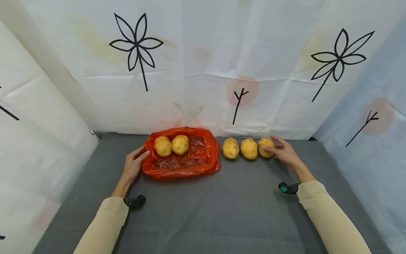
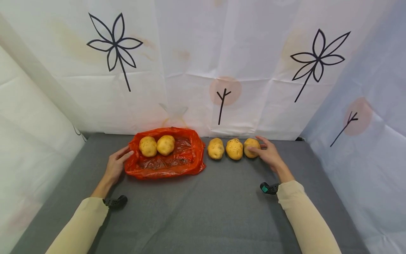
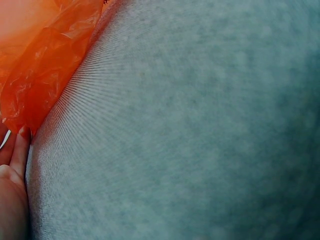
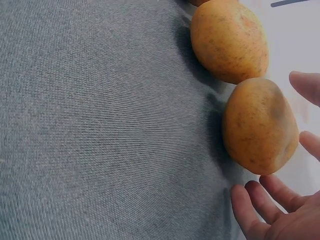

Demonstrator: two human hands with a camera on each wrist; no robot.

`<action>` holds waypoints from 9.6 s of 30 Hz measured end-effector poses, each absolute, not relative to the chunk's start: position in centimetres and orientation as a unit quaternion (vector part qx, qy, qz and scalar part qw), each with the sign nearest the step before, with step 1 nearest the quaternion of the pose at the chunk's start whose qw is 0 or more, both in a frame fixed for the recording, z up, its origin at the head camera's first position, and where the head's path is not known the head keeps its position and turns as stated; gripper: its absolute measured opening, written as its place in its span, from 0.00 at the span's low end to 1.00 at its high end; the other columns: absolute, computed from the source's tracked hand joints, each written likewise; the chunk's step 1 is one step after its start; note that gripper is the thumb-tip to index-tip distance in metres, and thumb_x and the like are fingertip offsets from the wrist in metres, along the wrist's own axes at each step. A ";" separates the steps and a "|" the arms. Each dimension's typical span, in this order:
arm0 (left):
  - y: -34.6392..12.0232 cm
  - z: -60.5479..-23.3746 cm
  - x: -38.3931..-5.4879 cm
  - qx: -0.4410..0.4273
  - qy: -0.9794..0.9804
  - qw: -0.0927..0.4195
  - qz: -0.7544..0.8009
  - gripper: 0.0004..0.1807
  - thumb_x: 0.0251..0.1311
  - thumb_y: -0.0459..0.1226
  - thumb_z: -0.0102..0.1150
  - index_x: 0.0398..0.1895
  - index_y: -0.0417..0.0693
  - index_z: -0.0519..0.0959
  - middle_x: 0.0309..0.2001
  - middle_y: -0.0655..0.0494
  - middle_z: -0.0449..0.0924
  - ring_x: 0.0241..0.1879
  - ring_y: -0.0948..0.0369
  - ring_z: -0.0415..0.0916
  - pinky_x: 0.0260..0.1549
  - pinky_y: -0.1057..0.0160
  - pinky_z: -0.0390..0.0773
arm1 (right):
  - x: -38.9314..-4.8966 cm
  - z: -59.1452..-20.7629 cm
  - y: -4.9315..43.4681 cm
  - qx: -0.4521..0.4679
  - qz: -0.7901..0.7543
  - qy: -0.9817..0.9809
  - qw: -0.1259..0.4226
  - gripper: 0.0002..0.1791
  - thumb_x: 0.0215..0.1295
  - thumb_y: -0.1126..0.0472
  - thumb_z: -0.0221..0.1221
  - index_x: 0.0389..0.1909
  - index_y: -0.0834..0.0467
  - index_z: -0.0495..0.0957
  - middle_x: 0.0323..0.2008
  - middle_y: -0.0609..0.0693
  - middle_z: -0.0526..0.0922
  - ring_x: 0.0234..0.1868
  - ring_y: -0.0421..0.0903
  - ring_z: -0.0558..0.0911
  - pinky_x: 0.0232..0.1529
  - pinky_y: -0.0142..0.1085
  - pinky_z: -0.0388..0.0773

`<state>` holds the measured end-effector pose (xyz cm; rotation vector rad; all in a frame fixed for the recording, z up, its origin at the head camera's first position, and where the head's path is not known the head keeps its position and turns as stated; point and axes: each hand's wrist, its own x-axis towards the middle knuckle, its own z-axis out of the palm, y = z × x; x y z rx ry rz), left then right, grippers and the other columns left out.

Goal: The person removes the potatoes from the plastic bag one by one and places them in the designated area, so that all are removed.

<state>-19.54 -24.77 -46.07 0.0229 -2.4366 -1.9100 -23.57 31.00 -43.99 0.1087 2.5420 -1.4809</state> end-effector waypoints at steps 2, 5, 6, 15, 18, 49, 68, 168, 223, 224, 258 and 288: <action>-24.8 -46.1 -19.6 0.010 -0.788 0.021 -0.616 0.30 0.75 0.40 0.55 0.74 0.35 0.65 0.73 0.39 0.65 0.72 0.47 0.61 0.66 0.62 0.66 | -23.4 -43.9 31.1 0.037 -0.501 0.859 0.097 0.50 0.70 0.44 0.63 0.82 0.54 0.45 0.74 0.75 0.49 0.72 0.71 0.59 0.63 0.61 0.69; -24.8 -46.2 -19.6 0.011 -0.789 0.021 -0.615 0.30 0.75 0.40 0.55 0.74 0.35 0.65 0.73 0.39 0.65 0.72 0.47 0.61 0.68 0.58 0.65 | -23.1 -43.5 31.2 0.034 -0.493 0.865 0.089 0.50 0.70 0.44 0.63 0.82 0.55 0.45 0.74 0.75 0.51 0.71 0.71 0.59 0.63 0.61 0.69; -24.8 -46.2 -19.6 0.012 -0.788 0.022 -0.615 0.30 0.75 0.40 0.55 0.74 0.35 0.65 0.73 0.39 0.65 0.72 0.47 0.61 0.69 0.56 0.64 | -22.9 -43.4 31.2 0.034 -0.489 0.868 0.086 0.50 0.70 0.44 0.63 0.82 0.55 0.46 0.74 0.75 0.51 0.72 0.71 0.59 0.63 0.61 0.69; -24.7 -46.0 -19.6 0.011 -0.787 0.018 -0.617 0.31 0.75 0.41 0.55 0.75 0.34 0.63 0.74 0.37 0.62 0.73 0.44 0.58 0.70 0.44 0.59 | -21.4 -41.6 31.0 0.021 -0.455 0.888 0.053 0.48 0.71 0.43 0.61 0.82 0.54 0.48 0.74 0.74 0.52 0.71 0.74 0.58 0.61 0.66 0.67; -24.7 -45.9 -19.6 0.011 -0.789 0.020 -0.614 0.31 0.75 0.40 0.54 0.75 0.34 0.63 0.73 0.37 0.62 0.73 0.43 0.58 0.70 0.44 0.59 | -21.1 -41.1 30.7 0.015 -0.452 0.891 0.046 0.47 0.71 0.43 0.62 0.82 0.52 0.49 0.74 0.73 0.53 0.71 0.74 0.58 0.61 0.68 0.66; -24.7 -45.9 -19.4 -0.003 -0.779 0.028 -0.627 0.29 0.75 0.37 0.55 0.74 0.32 0.64 0.72 0.37 0.65 0.72 0.44 0.60 0.52 0.81 0.66 | -20.0 -38.4 22.7 -0.115 -0.524 0.844 0.018 0.38 0.69 0.54 0.66 0.77 0.47 0.62 0.72 0.60 0.65 0.71 0.63 0.65 0.63 0.62 0.68; -24.8 -46.1 -19.4 0.002 -0.783 0.022 -0.621 0.30 0.75 0.39 0.55 0.74 0.34 0.64 0.73 0.39 0.64 0.72 0.47 0.60 0.59 0.74 0.67 | -22.4 -39.3 15.0 -0.172 -0.562 0.806 0.065 0.35 0.68 0.56 0.66 0.75 0.49 0.67 0.70 0.59 0.68 0.68 0.61 0.69 0.62 0.58 0.72; -24.8 -46.6 -19.5 -0.004 -0.788 0.047 -0.614 0.29 0.74 0.38 0.56 0.73 0.32 0.65 0.71 0.35 0.65 0.70 0.44 0.63 0.51 0.81 0.68 | -21.7 -43.6 5.6 -0.189 -0.627 0.755 0.035 0.44 0.62 0.60 0.72 0.77 0.48 0.63 0.69 0.50 0.65 0.62 0.53 0.71 0.55 0.49 0.77; -26.0 -50.2 -20.8 0.016 -0.790 0.061 -0.610 0.32 0.74 0.46 0.57 0.75 0.42 0.67 0.72 0.43 0.67 0.70 0.51 0.63 0.57 0.77 0.66 | -17.0 -42.9 23.4 -0.090 -0.672 0.730 -0.086 0.43 0.65 0.73 0.65 0.79 0.55 0.58 0.68 0.61 0.64 0.57 0.45 0.76 0.49 0.28 0.79; -26.0 -50.3 -20.8 0.017 -0.791 0.059 -0.609 0.32 0.74 0.46 0.57 0.75 0.42 0.67 0.72 0.43 0.67 0.70 0.51 0.63 0.58 0.76 0.66 | -16.9 -43.0 23.8 -0.084 -0.669 0.733 -0.090 0.44 0.66 0.72 0.65 0.79 0.55 0.57 0.68 0.61 0.64 0.57 0.45 0.76 0.49 0.28 0.79; -26.2 -50.3 -21.2 0.013 -0.794 0.049 -0.606 0.32 0.74 0.46 0.57 0.76 0.43 0.66 0.72 0.43 0.67 0.70 0.51 0.63 0.52 0.83 0.65 | -17.8 -43.0 33.1 0.011 -0.586 0.807 -0.073 0.45 0.69 0.63 0.65 0.81 0.46 0.52 0.68 0.62 0.60 0.54 0.38 0.72 0.45 0.23 0.76; -25.2 -47.6 -20.0 0.012 -0.799 0.041 -0.600 0.30 0.75 0.41 0.56 0.74 0.36 0.65 0.71 0.36 0.66 0.67 0.54 0.66 0.53 0.80 0.67 | -23.9 -43.6 37.3 0.012 -0.460 0.879 0.123 0.49 0.73 0.53 0.62 0.82 0.56 0.40 0.73 0.79 0.45 0.71 0.75 0.56 0.62 0.66 0.66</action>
